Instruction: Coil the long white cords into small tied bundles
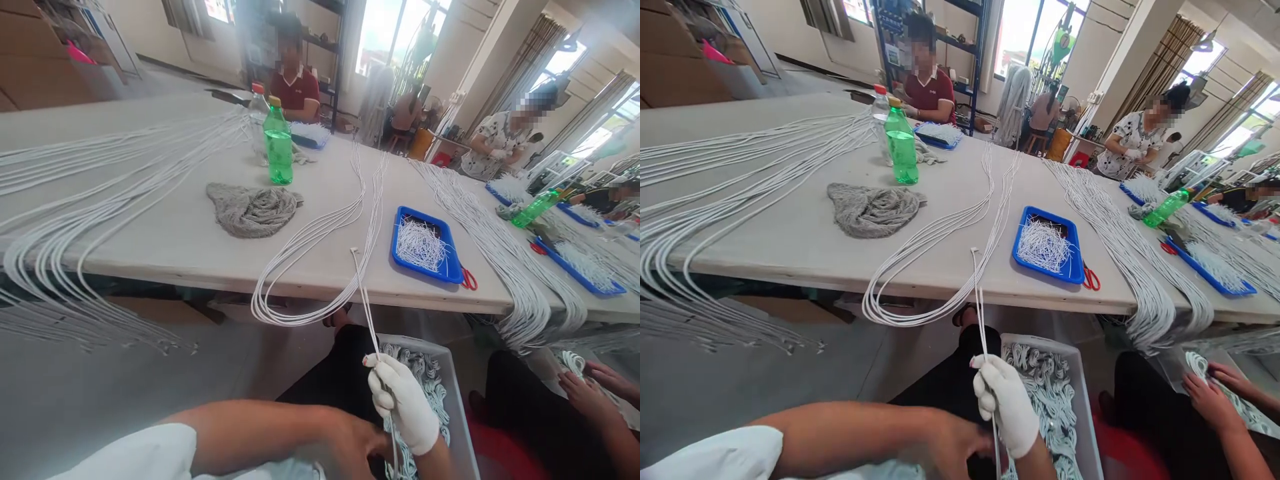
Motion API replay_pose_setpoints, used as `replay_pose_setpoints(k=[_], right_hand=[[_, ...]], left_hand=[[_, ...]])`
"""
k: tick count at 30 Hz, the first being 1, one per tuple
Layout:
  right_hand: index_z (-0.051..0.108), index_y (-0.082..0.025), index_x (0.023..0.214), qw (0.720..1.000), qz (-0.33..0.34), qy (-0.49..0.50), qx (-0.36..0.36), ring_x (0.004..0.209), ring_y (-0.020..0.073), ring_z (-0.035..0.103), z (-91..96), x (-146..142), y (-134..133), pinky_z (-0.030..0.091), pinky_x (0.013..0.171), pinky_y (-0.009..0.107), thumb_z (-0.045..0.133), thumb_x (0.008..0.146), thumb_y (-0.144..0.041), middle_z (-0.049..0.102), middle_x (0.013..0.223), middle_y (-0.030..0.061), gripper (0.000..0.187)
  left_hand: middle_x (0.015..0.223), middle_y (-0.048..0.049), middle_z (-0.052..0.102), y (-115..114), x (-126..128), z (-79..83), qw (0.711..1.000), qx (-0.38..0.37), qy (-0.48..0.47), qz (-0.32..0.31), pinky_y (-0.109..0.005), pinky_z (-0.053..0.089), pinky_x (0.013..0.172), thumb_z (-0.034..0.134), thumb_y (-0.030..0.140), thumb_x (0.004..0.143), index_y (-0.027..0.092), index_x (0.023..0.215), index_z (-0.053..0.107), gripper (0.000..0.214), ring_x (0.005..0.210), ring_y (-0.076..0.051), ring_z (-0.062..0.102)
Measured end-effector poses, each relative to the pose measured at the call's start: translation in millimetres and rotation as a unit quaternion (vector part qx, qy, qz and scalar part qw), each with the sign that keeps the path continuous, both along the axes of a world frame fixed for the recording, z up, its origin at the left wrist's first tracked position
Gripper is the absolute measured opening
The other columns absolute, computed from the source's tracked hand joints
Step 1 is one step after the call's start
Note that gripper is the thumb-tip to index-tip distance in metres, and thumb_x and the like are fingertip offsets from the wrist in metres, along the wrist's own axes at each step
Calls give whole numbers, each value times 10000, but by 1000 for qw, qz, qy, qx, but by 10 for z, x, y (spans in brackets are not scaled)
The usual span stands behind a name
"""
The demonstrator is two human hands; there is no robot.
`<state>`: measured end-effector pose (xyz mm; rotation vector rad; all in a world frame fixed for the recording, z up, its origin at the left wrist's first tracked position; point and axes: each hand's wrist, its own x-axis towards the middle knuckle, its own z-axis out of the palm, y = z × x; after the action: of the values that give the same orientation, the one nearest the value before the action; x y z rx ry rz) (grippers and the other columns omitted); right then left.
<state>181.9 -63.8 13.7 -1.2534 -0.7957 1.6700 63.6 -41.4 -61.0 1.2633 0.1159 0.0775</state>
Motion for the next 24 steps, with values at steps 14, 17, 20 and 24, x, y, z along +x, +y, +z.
replay_pose_setpoints(k=[14, 17, 20, 24], right_hand=[[559, -170, 653, 971, 7, -237, -36, 467, 90, 344, -946, 307, -802, 265, 463, 231, 519, 875, -502, 440, 535, -30, 401], [522, -168, 602, 968, -3, -245, -58, 484, 95, 370, -1133, 428, -934, 296, 483, 235, 536, 858, -521, 451, 543, -23, 436], [615, -150, 824, 978, 19, -201, -50, 498, 93, 411, -1034, 381, -876, 332, 501, 238, 564, 847, -497, 536, 654, 1, 351], [581, -162, 1067, 994, 21, -106, 31, 510, 88, 446, -543, 48, -551, 361, 533, 244, 534, 879, -427, 574, 740, 8, 328]], left_hand=[[826, -100, 695, 1026, -363, 982, 938, -193, -78, 276, -405, 437, 842, 451, 445, 914, 161, 688, 463, 363, 790, -248, 677], [821, -91, 697, 1065, -446, 1059, 932, -170, -87, 307, -395, 427, 834, 446, 444, 916, 165, 695, 451, 355, 781, -241, 671], [824, -96, 699, 929, -433, 1056, 937, -137, -69, 313, -377, 398, 859, 392, 461, 936, 169, 682, 455, 392, 877, -239, 649], [991, -115, 680, 565, -321, 892, 953, -103, -1, 284, -351, 370, 907, 386, 499, 929, 154, 680, 522, 446, 1028, -223, 578]])
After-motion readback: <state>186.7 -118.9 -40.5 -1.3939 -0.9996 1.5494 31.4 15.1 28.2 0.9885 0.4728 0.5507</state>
